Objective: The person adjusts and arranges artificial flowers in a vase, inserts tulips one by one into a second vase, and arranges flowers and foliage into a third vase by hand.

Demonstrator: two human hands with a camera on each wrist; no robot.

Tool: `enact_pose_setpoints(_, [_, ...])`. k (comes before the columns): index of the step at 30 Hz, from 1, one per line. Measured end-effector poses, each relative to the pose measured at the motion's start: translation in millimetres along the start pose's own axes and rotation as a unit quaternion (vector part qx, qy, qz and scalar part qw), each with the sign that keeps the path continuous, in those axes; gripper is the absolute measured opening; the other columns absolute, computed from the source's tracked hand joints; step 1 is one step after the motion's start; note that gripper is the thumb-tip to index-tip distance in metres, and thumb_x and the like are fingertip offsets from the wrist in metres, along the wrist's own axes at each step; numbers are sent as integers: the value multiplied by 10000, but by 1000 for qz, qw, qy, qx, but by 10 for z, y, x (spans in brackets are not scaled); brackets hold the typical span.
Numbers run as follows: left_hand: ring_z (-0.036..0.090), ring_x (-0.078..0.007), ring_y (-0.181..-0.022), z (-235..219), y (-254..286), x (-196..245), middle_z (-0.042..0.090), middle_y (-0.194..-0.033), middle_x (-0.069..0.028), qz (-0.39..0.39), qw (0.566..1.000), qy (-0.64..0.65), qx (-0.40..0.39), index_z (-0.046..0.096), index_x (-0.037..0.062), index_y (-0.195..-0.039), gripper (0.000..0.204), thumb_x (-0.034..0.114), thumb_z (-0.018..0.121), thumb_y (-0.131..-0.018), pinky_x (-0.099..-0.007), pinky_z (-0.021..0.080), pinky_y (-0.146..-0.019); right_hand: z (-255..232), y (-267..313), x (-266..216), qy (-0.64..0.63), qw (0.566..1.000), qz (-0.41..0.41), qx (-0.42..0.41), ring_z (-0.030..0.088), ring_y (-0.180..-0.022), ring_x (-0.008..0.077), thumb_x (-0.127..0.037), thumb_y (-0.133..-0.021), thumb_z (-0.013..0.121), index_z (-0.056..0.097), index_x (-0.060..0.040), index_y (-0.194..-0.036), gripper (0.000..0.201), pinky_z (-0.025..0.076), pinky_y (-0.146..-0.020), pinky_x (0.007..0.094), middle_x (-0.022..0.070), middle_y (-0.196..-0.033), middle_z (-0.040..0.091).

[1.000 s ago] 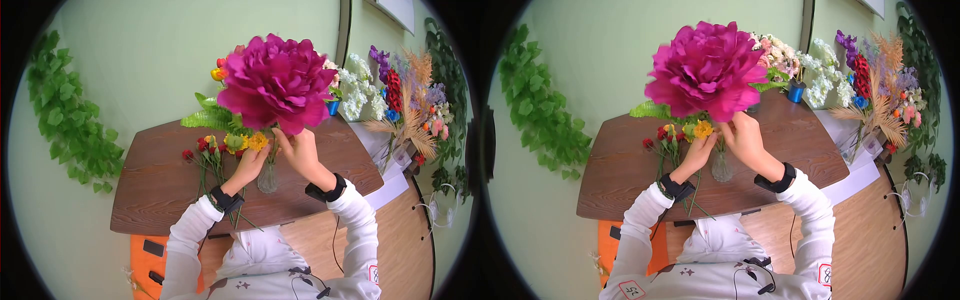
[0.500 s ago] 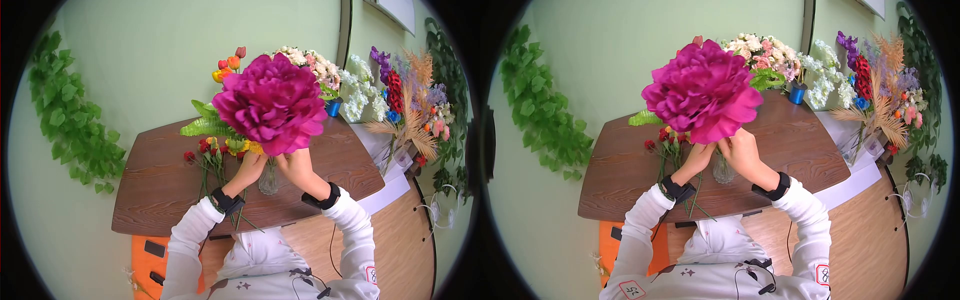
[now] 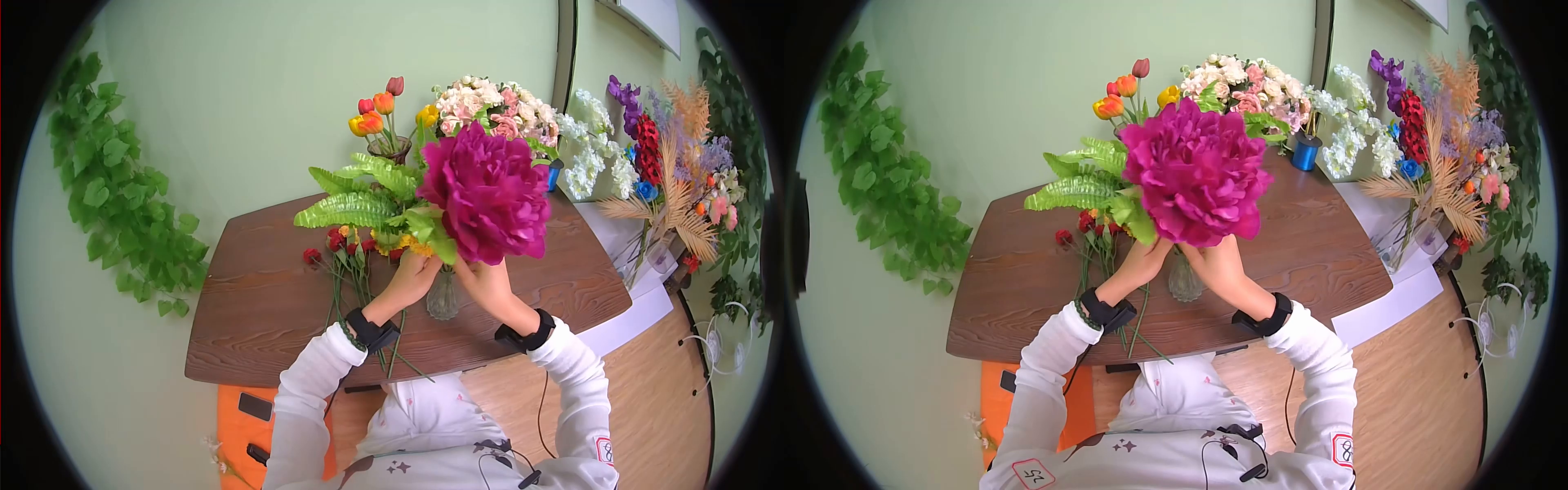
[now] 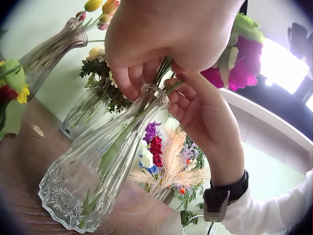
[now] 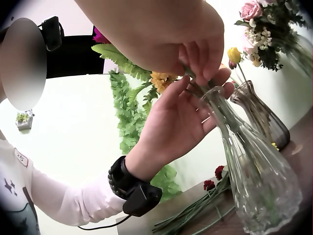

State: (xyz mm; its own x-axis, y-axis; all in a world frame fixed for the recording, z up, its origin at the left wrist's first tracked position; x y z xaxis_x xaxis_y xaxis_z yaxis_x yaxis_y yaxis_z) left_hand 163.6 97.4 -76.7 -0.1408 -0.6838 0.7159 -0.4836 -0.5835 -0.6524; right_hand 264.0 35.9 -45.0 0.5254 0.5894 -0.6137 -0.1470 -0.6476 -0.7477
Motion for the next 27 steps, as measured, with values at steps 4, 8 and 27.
enact_pose_setpoints(4, [546,-153,-817,26,9,-40,556,-931,-88,-50,999,-6,-20,488,-21,-1033,198,73,459,-861,-284,426,-714,3,1,-22,12,1000,4,-24,578,-586,217,-79,-755,623,582,-2,-941,205,445,-548,308,130,-721,605])
enact_pose_setpoints(8, [556,-164,-835,67,67,-137,554,-934,-87,-79,995,35,-44,486,-15,-1053,225,50,486,-838,-294,440,-733,30,5,-72,7,998,-8,-61,564,-678,120,-16,-767,603,540,26,-1008,253,469,-583,248,80,-835,592])
enact_pose_setpoints(27, [598,-299,-712,-1381,883,-1153,598,-719,-166,-348,872,-327,-109,542,4,-872,308,278,603,-746,-365,462,-629,-181,485,214,-22,980,180,-81,509,-607,108,-54,-787,557,486,-19,-914,150,415,-516,238,63,-813,500])
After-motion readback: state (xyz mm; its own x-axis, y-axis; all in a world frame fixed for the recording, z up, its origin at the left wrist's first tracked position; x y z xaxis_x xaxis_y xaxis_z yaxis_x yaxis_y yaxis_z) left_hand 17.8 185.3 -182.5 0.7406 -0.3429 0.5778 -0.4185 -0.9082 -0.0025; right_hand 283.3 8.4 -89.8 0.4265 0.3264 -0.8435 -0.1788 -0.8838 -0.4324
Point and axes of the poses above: each hand's wrist, its own y-axis away from the middle knuckle, its own z-axis out of the palm, x = y × z, the point moved 9 cm from there along -y, towards the middle knuckle
